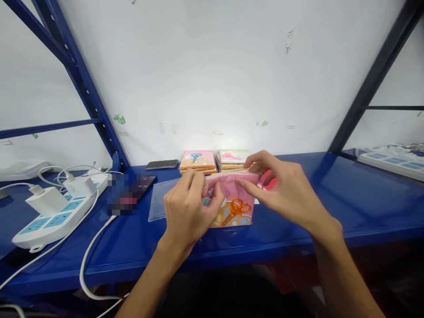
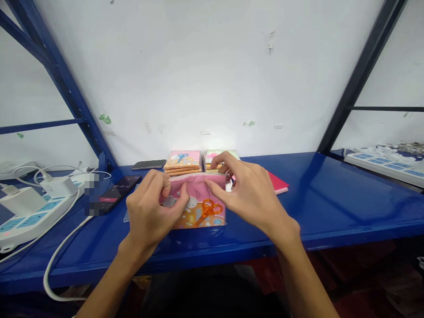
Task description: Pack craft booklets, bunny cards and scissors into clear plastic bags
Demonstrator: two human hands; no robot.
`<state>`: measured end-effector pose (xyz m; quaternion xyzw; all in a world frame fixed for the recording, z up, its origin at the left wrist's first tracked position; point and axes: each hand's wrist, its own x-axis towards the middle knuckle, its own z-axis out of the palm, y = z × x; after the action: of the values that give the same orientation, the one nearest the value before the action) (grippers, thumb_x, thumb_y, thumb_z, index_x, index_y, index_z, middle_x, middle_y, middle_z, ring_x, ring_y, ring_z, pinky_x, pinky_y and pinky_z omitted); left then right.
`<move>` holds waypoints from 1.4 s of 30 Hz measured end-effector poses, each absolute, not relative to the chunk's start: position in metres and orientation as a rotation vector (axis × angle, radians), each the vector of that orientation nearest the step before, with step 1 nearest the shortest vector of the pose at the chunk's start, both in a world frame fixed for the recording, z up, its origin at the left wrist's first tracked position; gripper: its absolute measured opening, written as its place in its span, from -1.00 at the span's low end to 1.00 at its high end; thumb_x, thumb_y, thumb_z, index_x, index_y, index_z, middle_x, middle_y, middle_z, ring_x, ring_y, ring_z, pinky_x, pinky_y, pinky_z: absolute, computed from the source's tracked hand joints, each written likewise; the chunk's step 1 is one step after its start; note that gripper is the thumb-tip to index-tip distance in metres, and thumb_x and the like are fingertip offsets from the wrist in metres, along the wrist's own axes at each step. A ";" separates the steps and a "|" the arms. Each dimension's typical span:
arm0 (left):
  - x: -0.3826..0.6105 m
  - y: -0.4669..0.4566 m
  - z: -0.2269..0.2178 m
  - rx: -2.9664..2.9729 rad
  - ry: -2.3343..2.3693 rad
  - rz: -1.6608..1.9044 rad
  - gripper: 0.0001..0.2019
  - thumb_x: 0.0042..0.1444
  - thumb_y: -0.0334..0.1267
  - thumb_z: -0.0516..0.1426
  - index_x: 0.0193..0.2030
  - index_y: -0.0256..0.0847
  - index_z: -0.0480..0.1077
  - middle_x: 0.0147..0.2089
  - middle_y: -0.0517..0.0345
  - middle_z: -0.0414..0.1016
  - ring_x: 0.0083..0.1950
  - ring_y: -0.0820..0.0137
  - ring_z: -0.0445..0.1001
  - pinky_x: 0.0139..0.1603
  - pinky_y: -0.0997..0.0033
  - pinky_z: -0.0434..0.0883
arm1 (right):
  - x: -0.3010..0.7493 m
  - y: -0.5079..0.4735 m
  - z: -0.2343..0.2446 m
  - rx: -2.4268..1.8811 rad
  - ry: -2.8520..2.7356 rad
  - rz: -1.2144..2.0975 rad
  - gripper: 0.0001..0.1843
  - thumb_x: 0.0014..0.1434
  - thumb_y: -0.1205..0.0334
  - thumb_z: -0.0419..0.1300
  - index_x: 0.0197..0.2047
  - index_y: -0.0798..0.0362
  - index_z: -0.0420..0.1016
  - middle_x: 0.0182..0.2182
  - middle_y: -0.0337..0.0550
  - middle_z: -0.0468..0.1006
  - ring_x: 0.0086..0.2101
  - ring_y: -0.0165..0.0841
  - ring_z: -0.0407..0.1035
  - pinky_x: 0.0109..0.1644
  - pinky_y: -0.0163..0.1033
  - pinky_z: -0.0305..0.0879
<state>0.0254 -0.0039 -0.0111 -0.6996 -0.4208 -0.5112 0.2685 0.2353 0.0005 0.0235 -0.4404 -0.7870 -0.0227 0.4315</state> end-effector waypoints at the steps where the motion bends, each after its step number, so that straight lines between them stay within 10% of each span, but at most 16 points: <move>1: 0.025 -0.004 -0.011 -1.890 -1.136 -1.382 -0.62 0.15 -0.37 0.18 -0.41 -0.07 -0.03 -0.45 0.32 0.13 -0.45 0.44 0.19 -0.41 0.37 0.19 | 0.235 0.000 0.024 -1.101 -1.960 -0.035 -0.74 0.19 0.12 0.35 -0.08 -0.07 0.45 -0.34 -0.30 0.63 -0.44 -0.35 0.47 -0.35 -0.23 0.30; 11: 0.017 -0.009 0.002 -2.050 -1.272 -1.552 -0.75 0.03 -0.51 0.12 -0.35 -0.11 0.12 -0.42 0.36 0.26 -0.44 0.49 0.31 -0.34 0.43 0.28 | 0.240 0.000 0.026 -1.110 -1.980 0.015 -0.72 0.12 0.38 0.21 -0.10 -0.08 0.46 -0.25 -0.33 0.66 -0.40 -0.38 0.48 -0.30 -0.24 0.32; 19: -0.005 -0.020 0.018 -2.505 -1.419 -1.665 -0.64 0.18 -0.46 0.12 0.09 -0.06 0.35 -0.01 0.24 0.55 0.02 0.36 0.56 0.05 0.39 0.45 | 0.253 -0.004 0.030 -0.997 -2.042 0.152 -0.57 0.15 0.44 0.07 0.02 -0.11 0.50 -0.24 -0.33 0.66 -0.32 -0.33 0.50 -0.24 -0.23 0.33; 28: -0.014 -0.011 0.020 -2.646 -1.506 -1.765 -0.74 0.35 -0.09 0.16 0.09 -0.01 0.57 0.12 0.22 0.63 0.12 0.27 0.57 0.05 0.39 0.49 | 0.242 0.003 0.027 -1.105 -1.991 0.125 -0.66 0.33 -0.13 0.23 0.01 -0.12 0.60 -0.26 -0.24 0.67 -0.34 -0.31 0.50 -0.30 -0.22 0.34; 42: -0.029 0.000 0.020 -2.639 -1.436 -1.542 -0.79 0.29 -0.11 0.25 0.03 0.12 0.64 0.02 0.30 0.70 0.00 0.31 0.65 0.07 0.42 0.54 | 0.246 0.015 0.025 -1.017 -2.073 0.215 -0.67 0.35 -0.11 0.23 -0.25 -0.05 0.62 -0.35 -0.32 0.65 -0.43 -0.44 0.40 -0.34 -0.30 0.25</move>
<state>-0.0290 0.0001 0.0199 -0.7761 -0.4222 -0.4534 -0.1176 0.2464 0.0152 0.0249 -0.4019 -0.8195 0.0850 0.3996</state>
